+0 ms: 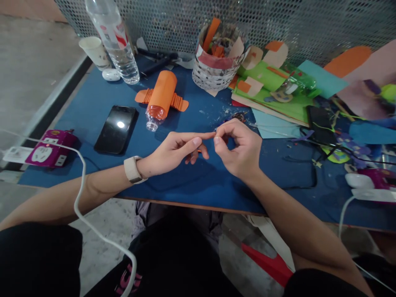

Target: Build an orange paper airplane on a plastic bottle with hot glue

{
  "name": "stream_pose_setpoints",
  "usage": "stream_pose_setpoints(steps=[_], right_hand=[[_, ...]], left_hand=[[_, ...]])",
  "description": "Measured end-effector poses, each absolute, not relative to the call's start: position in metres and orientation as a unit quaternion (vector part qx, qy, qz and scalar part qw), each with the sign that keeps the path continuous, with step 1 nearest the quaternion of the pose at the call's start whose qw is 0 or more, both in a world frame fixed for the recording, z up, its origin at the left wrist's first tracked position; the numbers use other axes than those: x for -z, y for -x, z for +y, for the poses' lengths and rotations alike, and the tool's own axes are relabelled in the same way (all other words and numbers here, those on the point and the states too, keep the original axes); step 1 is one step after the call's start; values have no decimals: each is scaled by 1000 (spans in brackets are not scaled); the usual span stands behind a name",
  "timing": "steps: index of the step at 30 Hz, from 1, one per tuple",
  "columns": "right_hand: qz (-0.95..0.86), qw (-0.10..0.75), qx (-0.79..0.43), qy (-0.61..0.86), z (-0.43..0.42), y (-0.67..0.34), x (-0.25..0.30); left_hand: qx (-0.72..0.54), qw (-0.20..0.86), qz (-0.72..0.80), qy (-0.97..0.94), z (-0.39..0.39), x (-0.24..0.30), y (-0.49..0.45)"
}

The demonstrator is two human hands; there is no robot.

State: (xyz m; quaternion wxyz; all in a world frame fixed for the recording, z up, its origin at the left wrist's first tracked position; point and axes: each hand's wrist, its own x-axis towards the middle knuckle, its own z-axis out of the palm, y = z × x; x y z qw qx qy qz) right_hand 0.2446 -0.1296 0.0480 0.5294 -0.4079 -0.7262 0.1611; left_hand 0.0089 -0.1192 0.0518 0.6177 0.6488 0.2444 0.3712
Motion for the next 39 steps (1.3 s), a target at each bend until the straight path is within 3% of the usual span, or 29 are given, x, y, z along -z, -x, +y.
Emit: stream_pose_setpoints(steps=[17, 35, 39], right_hand=[[-746, 526, -154, 379, -125, -248, -44], [-786, 517, -70, 333, -98, -284, -55], [-818, 432, -26, 379, -48, -353, -51]], left_hand=[[-375, 622, 252, -639, -118, -51, -10], [-380, 617, 251, -642, -117, -48, -7], [-371, 616, 245, -650, -118, -47, -7]])
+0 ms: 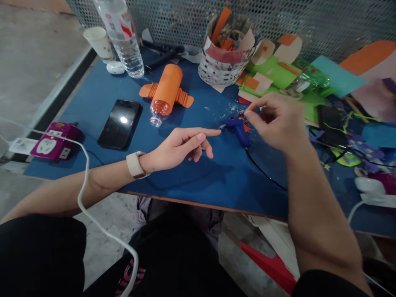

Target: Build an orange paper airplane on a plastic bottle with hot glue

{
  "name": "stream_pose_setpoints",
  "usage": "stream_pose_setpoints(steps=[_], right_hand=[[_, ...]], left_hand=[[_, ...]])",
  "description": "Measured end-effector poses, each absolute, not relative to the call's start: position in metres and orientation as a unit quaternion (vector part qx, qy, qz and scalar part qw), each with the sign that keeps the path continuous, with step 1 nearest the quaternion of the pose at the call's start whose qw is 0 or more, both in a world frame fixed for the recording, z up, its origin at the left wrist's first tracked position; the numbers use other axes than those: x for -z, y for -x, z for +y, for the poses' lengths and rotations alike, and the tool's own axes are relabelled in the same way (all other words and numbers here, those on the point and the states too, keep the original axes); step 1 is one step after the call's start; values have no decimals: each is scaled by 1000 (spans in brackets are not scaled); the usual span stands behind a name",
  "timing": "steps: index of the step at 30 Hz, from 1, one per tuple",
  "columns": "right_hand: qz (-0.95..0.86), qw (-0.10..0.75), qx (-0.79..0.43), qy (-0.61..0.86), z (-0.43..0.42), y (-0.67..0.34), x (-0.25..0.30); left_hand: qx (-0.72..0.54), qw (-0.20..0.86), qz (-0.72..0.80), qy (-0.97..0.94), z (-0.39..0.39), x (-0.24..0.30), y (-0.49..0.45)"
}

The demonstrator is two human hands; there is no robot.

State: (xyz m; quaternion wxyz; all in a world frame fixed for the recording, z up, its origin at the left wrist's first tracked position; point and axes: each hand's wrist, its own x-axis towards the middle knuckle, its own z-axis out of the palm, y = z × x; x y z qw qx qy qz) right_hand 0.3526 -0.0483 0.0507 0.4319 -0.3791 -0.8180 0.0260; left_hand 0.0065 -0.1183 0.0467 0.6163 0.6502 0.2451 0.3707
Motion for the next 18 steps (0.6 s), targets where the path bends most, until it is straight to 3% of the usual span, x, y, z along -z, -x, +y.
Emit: stream_pose_setpoints(steps=[4, 14, 18], right_hand=[[-856, 333, -31, 394, -16, -410, -43], [-816, 361, -6, 451, 13, -428, -13], [-788, 321, -1, 526, 10, -427, -11]], left_hand=[[-374, 621, 234, -648, -117, -45, -6], [-289, 571, 224, -735, -116, -51, -7], [-280, 556, 180, -762, -117, -54, -6]])
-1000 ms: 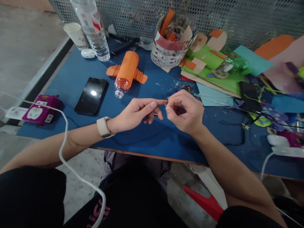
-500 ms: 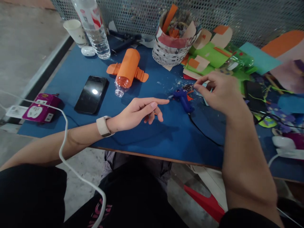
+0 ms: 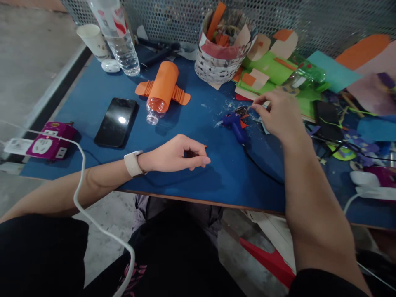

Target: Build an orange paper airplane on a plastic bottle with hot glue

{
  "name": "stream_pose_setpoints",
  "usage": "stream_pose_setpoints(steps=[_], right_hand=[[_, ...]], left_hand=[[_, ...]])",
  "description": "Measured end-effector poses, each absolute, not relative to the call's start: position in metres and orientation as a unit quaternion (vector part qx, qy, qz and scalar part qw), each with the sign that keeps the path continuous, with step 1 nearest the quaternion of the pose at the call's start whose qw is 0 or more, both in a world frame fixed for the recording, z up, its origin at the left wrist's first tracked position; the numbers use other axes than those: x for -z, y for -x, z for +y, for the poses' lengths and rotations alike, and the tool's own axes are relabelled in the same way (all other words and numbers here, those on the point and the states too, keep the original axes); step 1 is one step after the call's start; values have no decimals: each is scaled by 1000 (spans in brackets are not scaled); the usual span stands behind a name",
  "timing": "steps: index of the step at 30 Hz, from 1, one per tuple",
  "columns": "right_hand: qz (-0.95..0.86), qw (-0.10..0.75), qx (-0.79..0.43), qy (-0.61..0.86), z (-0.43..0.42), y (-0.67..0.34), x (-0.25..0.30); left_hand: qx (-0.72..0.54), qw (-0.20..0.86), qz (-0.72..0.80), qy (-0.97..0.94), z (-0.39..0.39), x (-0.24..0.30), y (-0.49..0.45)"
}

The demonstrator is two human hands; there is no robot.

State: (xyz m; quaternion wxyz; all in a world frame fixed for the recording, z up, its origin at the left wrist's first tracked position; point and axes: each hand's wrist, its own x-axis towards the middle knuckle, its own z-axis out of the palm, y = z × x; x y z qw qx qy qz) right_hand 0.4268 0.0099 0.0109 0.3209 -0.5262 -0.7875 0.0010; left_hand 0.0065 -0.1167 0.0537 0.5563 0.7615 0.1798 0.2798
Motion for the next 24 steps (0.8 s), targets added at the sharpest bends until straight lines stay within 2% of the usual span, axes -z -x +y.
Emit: stream_pose_setpoints(steps=[5, 8, 24], right_hand=[[-760, 220, 16, 611, -15, -405, -27], [-745, 187, -1, 640, -26, -393, -38], [-733, 201, -42, 648, -32, -375, -46]], left_hand=[[-270, 541, 181, -776, -117, -55, -5], [-256, 542, 191, -777, -118, -56, -5], [-269, 535, 174, -782, -118, -57, -6]])
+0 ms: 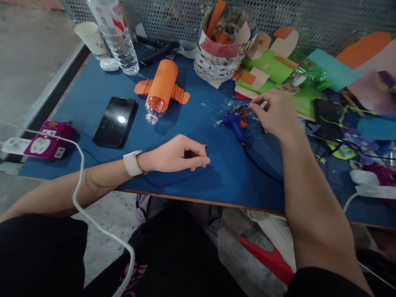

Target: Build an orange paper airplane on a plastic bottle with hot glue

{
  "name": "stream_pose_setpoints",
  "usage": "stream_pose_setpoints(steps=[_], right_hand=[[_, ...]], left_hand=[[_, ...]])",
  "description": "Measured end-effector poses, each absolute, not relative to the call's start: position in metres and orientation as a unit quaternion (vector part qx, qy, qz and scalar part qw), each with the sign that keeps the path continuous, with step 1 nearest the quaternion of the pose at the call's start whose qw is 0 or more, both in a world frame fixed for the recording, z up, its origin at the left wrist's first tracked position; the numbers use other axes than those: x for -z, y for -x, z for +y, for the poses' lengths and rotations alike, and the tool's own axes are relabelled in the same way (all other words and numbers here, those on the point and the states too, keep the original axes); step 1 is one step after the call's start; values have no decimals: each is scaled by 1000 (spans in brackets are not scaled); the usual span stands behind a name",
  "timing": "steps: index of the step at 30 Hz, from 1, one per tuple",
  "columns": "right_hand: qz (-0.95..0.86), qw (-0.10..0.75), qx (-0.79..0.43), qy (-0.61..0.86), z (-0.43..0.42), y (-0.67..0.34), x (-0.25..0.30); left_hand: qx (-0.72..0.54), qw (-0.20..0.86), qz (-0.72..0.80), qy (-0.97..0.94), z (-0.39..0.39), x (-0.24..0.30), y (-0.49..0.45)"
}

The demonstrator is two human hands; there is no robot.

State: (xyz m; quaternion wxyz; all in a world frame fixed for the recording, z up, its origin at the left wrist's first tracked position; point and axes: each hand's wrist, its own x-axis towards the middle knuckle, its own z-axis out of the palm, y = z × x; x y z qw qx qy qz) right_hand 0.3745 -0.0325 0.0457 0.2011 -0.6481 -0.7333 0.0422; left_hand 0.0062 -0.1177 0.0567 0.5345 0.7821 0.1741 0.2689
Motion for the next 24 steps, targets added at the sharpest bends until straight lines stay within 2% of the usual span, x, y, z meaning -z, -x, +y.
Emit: stream_pose_setpoints(steps=[24], right_hand=[[-716, 243, -52, 653, -23, -386, -35]], left_hand=[[-268, 532, 184, -782, -119, -57, -6]])
